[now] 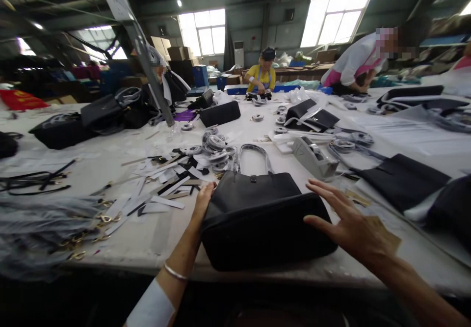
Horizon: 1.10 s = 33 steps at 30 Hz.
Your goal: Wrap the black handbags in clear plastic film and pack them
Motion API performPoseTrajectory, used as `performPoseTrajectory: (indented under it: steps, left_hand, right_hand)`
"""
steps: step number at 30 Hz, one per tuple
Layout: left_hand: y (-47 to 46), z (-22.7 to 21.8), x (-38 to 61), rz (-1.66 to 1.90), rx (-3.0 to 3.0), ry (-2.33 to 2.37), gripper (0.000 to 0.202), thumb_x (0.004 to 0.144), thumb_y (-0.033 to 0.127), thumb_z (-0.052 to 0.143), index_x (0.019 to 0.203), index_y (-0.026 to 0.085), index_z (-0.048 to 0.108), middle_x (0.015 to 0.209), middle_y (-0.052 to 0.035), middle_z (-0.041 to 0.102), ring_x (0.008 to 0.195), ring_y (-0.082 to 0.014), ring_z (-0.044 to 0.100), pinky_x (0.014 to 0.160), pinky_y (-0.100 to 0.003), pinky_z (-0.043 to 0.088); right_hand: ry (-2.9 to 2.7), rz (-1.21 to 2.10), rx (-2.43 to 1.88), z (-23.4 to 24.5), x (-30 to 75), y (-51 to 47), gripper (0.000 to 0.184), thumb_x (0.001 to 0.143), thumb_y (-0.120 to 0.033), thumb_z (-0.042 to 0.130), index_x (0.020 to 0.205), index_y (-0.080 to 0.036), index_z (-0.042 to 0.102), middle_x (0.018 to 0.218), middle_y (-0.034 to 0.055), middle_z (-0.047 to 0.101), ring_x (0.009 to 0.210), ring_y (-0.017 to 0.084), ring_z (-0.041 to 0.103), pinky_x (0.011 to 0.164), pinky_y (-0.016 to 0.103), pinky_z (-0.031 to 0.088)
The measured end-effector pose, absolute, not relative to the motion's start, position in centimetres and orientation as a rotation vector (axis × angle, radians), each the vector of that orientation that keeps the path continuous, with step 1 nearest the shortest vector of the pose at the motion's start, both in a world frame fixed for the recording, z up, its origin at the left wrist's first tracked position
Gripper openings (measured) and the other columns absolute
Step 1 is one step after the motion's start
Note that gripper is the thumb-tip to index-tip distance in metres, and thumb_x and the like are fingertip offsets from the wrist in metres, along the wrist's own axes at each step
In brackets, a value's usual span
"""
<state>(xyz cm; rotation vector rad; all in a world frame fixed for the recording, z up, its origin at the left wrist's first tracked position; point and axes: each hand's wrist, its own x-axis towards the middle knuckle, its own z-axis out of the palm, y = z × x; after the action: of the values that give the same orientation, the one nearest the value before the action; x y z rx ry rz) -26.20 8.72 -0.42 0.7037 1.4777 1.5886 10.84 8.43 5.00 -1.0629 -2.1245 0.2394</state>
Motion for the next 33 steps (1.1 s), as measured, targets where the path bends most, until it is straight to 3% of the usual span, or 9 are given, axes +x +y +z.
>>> performPoseTrajectory:
  steps: [5,8,14,17,19,23,27,30,33]
  left_hand:
    - [3.8,-1.2,-24.9,1.526,0.575,1.419,0.029,0.084,0.04,0.063,0.096,0.014,0.069,0.102,-0.0103,0.074,0.101,-0.0258,0.068,0.096,-0.04,0.05]
    - [1.7,-1.2,-24.0,1.406,0.472,1.197,0.042,0.087,0.052,0.055,0.103,0.015,0.069,0.106,-0.0116,0.073,0.101,-0.0267,0.069,0.094,-0.041,0.052]
    - [3.3,-0.1,-23.2,1.516,0.544,1.157,0.046,0.074,0.055,0.07,0.097,0.016,0.064,0.087,-0.0054,0.072,0.078,-0.0207,0.068,0.073,-0.032,0.056]
    - [4.5,0.2,-23.3,1.63,0.614,1.288,0.047,0.065,0.053,0.08,0.083,0.016,0.057,0.066,0.004,0.06,0.055,-0.0105,0.056,0.053,-0.02,0.046]
    - [4.0,-0.1,-23.5,1.694,0.695,1.386,0.046,0.069,0.056,0.076,0.079,0.017,0.054,0.062,0.0059,0.055,0.051,-0.0084,0.05,0.049,-0.018,0.041]
    - [-0.4,-1.5,-23.8,1.845,1.097,1.492,0.044,0.089,0.059,0.051,0.091,0.017,0.062,0.092,-0.0064,0.065,0.084,-0.0198,0.065,0.072,-0.028,0.054]
    - [-4.7,-2.8,-23.5,1.728,1.68,1.63,0.062,0.09,0.063,0.046,0.132,0.018,0.052,0.133,-0.0165,0.056,0.124,-0.0309,0.053,0.101,-0.043,0.047]
    - [-5.2,-3.1,-23.1,1.644,1.956,1.716,0.061,0.093,0.051,0.05,0.145,0.021,0.037,0.142,-0.0159,0.05,0.131,-0.0297,0.048,0.107,-0.044,0.043]
    - [-4.2,-3.0,-22.9,1.63,2.009,1.742,0.055,0.095,0.036,0.054,0.145,0.022,0.037,0.139,-0.0135,0.054,0.127,-0.0258,0.053,0.106,-0.039,0.046]
  right_hand:
    - [-2.574,0.137,-0.662,6.8,5.5,8.0,0.065,0.08,-0.042,0.073,0.138,-0.029,0.048,0.139,0.0081,0.054,0.13,0.03,0.047,0.112,0.053,0.033]
    - [-2.668,0.176,-0.645,6.5,3.4,8.5,0.073,0.074,-0.04,0.079,0.14,-0.029,0.047,0.134,0.0095,0.057,0.12,0.03,0.054,0.103,0.051,0.042]
    - [-2.759,0.239,-0.6,7.5,2.0,7.9,0.074,0.07,-0.039,0.083,0.135,-0.025,0.05,0.117,0.0083,0.065,0.099,0.026,0.061,0.087,0.042,0.048]
    - [-2.725,0.158,-0.641,7.5,1.9,6.5,0.067,0.071,-0.033,0.083,0.129,-0.021,0.053,0.115,0.0087,0.066,0.096,0.026,0.061,0.084,0.041,0.048]
    - [-2.668,0.126,-0.706,7.1,2.1,5.7,0.061,0.072,-0.028,0.081,0.127,-0.021,0.054,0.113,0.0085,0.067,0.095,0.026,0.062,0.084,0.04,0.048]
    - [-2.586,0.134,-0.794,6.2,2.5,5.5,0.058,0.077,-0.029,0.076,0.13,-0.025,0.053,0.113,0.0078,0.067,0.096,0.026,0.061,0.085,0.04,0.047]
    - [-2.577,0.156,-0.766,6.0,2.7,6.2,0.059,0.079,-0.034,0.074,0.134,-0.029,0.053,0.116,0.007,0.066,0.098,0.025,0.061,0.085,0.04,0.047]
    - [-2.589,0.126,-0.713,6.0,2.6,6.5,0.06,0.08,-0.037,0.074,0.135,-0.031,0.052,0.121,0.0061,0.065,0.101,0.025,0.06,0.087,0.039,0.046]
    - [-2.575,0.038,-0.667,5.8,2.8,6.5,0.06,0.08,-0.04,0.075,0.135,-0.028,0.053,0.125,0.0065,0.064,0.104,0.025,0.059,0.088,0.039,0.045]
